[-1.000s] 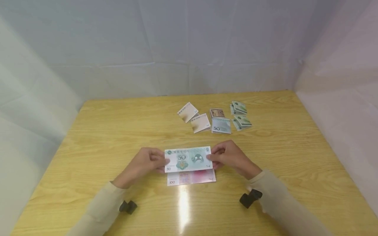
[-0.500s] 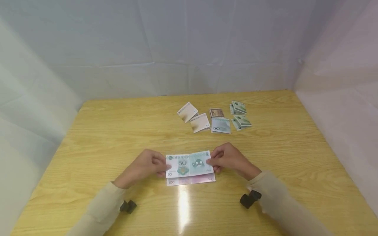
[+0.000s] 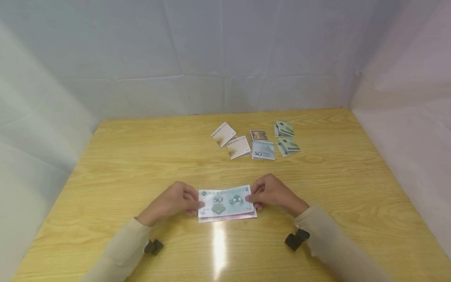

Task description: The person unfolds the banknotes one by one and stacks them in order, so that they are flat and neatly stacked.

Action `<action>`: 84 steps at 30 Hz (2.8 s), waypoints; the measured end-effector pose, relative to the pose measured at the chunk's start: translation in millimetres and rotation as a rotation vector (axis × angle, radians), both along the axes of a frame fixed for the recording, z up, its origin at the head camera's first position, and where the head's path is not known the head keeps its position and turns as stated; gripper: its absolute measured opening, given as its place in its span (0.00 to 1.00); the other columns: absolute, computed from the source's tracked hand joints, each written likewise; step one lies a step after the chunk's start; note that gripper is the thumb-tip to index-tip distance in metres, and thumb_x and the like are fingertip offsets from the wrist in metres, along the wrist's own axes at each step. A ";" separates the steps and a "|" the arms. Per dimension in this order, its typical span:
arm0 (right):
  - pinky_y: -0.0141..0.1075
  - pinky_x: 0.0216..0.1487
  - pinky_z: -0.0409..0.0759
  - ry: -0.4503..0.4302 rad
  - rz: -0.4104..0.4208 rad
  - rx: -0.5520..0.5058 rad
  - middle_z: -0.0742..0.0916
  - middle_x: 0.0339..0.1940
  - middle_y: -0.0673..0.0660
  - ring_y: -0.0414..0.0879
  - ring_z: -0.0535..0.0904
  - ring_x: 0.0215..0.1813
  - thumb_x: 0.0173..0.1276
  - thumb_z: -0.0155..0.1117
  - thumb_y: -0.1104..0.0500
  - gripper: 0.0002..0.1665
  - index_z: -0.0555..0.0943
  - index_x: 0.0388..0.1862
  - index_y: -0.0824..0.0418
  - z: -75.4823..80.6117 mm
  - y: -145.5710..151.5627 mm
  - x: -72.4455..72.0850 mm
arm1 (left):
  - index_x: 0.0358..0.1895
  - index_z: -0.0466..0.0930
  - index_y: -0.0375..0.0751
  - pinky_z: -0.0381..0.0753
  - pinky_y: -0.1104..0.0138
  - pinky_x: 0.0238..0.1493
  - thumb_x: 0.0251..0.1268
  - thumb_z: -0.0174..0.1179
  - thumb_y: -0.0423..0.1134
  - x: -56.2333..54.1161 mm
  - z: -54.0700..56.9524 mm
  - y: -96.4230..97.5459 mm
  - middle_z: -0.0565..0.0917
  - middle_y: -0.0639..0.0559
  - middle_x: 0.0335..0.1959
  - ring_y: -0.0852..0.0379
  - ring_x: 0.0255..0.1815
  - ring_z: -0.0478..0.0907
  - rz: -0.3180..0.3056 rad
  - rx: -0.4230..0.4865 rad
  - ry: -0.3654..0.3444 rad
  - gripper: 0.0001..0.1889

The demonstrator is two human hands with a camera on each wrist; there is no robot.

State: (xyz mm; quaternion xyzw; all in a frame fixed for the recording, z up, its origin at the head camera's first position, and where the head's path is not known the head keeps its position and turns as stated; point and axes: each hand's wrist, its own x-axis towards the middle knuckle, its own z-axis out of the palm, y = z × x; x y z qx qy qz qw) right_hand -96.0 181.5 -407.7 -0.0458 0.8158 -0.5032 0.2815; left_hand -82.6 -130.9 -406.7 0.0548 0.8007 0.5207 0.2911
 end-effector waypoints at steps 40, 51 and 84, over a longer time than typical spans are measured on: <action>0.37 0.26 0.85 0.101 -0.044 0.166 0.84 0.19 0.56 0.45 0.81 0.21 0.55 0.80 0.62 0.15 0.79 0.30 0.65 -8.6 -5.9 5.3 | 0.27 0.76 0.40 0.73 0.71 0.19 0.57 0.75 0.36 2.6 -0.6 8.8 0.82 0.52 0.19 0.58 0.17 0.77 -0.060 -0.295 0.189 0.13; 0.36 0.25 0.84 0.126 -0.011 0.151 0.85 0.18 0.55 0.45 0.81 0.21 0.57 0.80 0.61 0.14 0.80 0.28 0.64 -5.8 -2.8 5.2 | 0.26 0.77 0.40 0.74 0.73 0.19 0.57 0.75 0.35 1.9 -0.4 9.9 0.82 0.51 0.21 0.59 0.18 0.77 -0.071 -0.265 0.165 0.13; 0.33 0.28 0.82 0.355 -0.291 0.275 0.88 0.31 0.62 0.47 0.83 0.28 0.71 0.68 0.55 0.19 0.82 0.47 0.71 -0.7 52.2 -66.7 | 0.31 0.79 0.38 0.85 0.63 0.24 0.64 0.71 0.39 -14.5 7.1 1.6 0.84 0.45 0.23 0.53 0.21 0.81 -0.018 -0.097 0.193 0.11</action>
